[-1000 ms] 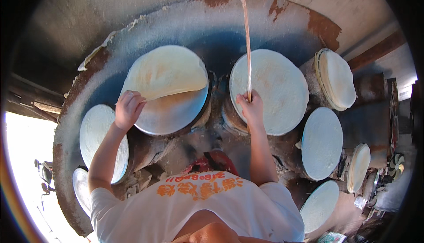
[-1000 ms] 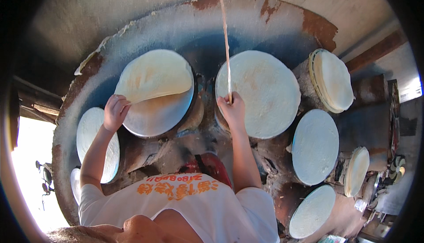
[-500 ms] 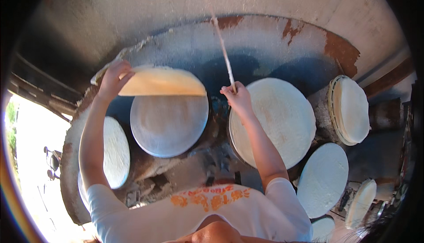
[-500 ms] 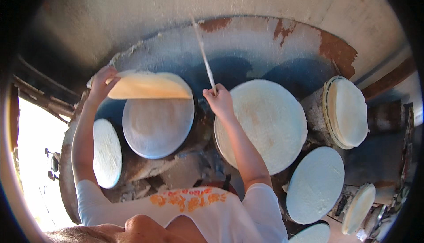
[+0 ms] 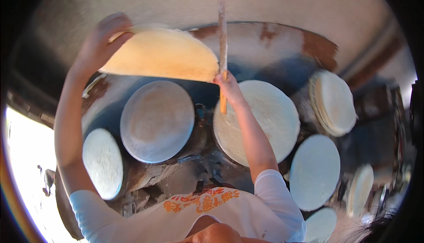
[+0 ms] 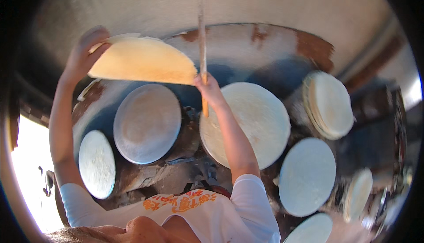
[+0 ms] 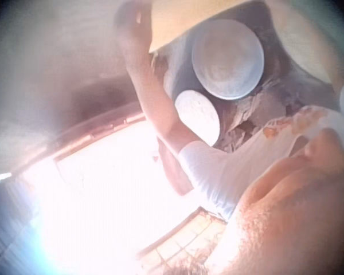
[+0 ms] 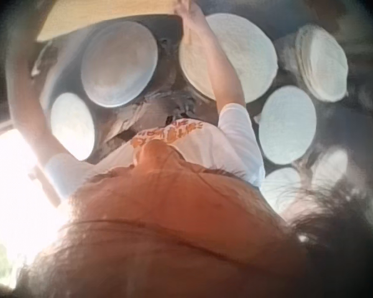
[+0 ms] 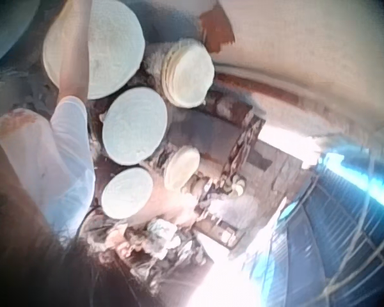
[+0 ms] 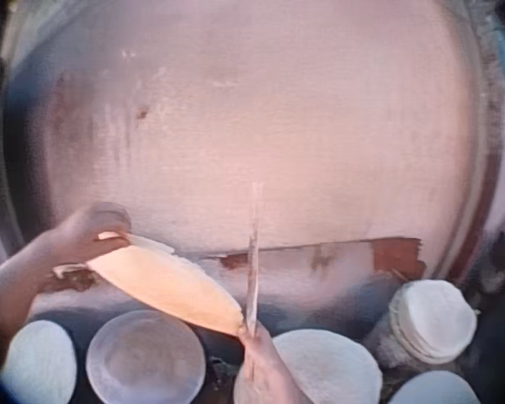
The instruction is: The person prepares multiple thin crepes or pancakes across several heated flat-top surfaces by pouring batter with a ladle and spreading it thin using a wooden stick, then lifting and stacking the finished items.
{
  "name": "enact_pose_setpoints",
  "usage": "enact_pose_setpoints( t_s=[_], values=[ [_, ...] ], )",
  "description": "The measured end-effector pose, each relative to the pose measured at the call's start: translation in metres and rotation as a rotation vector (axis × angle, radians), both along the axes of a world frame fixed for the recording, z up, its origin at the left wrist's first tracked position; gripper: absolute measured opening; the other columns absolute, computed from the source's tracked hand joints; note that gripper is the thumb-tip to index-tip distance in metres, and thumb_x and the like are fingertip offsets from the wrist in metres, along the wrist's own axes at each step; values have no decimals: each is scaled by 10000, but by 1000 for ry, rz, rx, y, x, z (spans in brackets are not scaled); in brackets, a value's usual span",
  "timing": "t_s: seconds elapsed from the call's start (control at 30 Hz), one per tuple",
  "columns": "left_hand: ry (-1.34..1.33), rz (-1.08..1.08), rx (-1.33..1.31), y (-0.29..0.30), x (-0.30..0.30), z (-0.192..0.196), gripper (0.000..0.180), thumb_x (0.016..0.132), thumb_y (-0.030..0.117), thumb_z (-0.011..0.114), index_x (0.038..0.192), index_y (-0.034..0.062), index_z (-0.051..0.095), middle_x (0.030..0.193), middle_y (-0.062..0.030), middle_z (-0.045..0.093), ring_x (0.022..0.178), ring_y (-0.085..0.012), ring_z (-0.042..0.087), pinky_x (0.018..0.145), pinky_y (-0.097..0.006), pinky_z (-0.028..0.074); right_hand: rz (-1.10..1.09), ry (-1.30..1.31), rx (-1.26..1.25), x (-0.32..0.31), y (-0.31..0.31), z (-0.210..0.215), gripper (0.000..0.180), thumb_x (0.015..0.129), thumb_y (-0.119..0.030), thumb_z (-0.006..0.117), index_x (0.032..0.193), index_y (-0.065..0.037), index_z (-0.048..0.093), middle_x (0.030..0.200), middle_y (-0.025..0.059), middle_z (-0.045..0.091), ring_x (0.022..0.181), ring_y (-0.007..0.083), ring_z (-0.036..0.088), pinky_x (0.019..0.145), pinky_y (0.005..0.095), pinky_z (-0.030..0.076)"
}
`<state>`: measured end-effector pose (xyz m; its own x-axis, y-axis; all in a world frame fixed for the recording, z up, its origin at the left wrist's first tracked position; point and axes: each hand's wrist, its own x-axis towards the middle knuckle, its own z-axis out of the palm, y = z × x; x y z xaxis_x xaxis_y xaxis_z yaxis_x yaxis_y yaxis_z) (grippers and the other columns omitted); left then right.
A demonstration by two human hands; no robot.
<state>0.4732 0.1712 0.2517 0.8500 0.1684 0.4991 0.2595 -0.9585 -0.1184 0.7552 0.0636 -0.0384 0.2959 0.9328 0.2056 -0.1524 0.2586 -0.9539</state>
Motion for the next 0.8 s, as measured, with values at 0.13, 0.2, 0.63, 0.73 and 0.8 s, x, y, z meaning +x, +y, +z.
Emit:
enact_pose_setpoints(
  t_s=[0.13, 0.2, 0.63, 0.73, 0.8],
  values=[
    [-13, -185, -229, -34, 41, 12, 112, 814, 8, 611, 890, -32, 539, 849, -108, 508, 808, -245, 530, 732, -300, 440, -289, -154, -144, 15, -115, 41, 379, 695, -125, 812, 809, -100, 452, 808, 7, 554, 767, 96, 548, 684, 265, 476],
    [-45, -191, -313, -60, 79, 5, 95, 810, 1, 594, 874, -29, 531, 838, -101, 492, 796, -209, 516, 731, -288, 429, -453, -286, -212, 36, -176, 44, 451, 649, -168, 840, 792, -106, 416, 784, -8, 498, 749, 90, 508, 651, 252, 441],
    [-286, -684, 115, -254, 555, 25, 399, 862, 97, 530, 1260, 91, 529, 1133, -173, 607, 1003, -357, 571, 899, -442, 447, -989, 170, 100, 262, -438, 64, 390, 751, 62, 688, 786, -129, 350, 682, 5, 514, 575, 112, 557, 485, 247, 434],
    [-499, -616, 227, -330, 615, 41, 541, 829, 151, 585, 1348, 154, 435, 1129, -140, 581, 979, -320, 575, 822, -403, 490, -1227, 136, -110, 366, -454, 65, 380, 721, -10, 737, 782, -143, 387, 635, 3, 523, 500, 130, 537, 411, 262, 382],
    [-566, -616, 287, -382, 604, 27, 403, 810, 140, 580, 1213, 149, 558, 924, -96, 624, 867, -282, 617, 719, -371, 517, -1353, 50, -262, 423, -476, 42, 349, 724, -23, 740, 802, -125, 416, 644, 16, 533, 525, 140, 557, 417, 281, 412]
  ],
)
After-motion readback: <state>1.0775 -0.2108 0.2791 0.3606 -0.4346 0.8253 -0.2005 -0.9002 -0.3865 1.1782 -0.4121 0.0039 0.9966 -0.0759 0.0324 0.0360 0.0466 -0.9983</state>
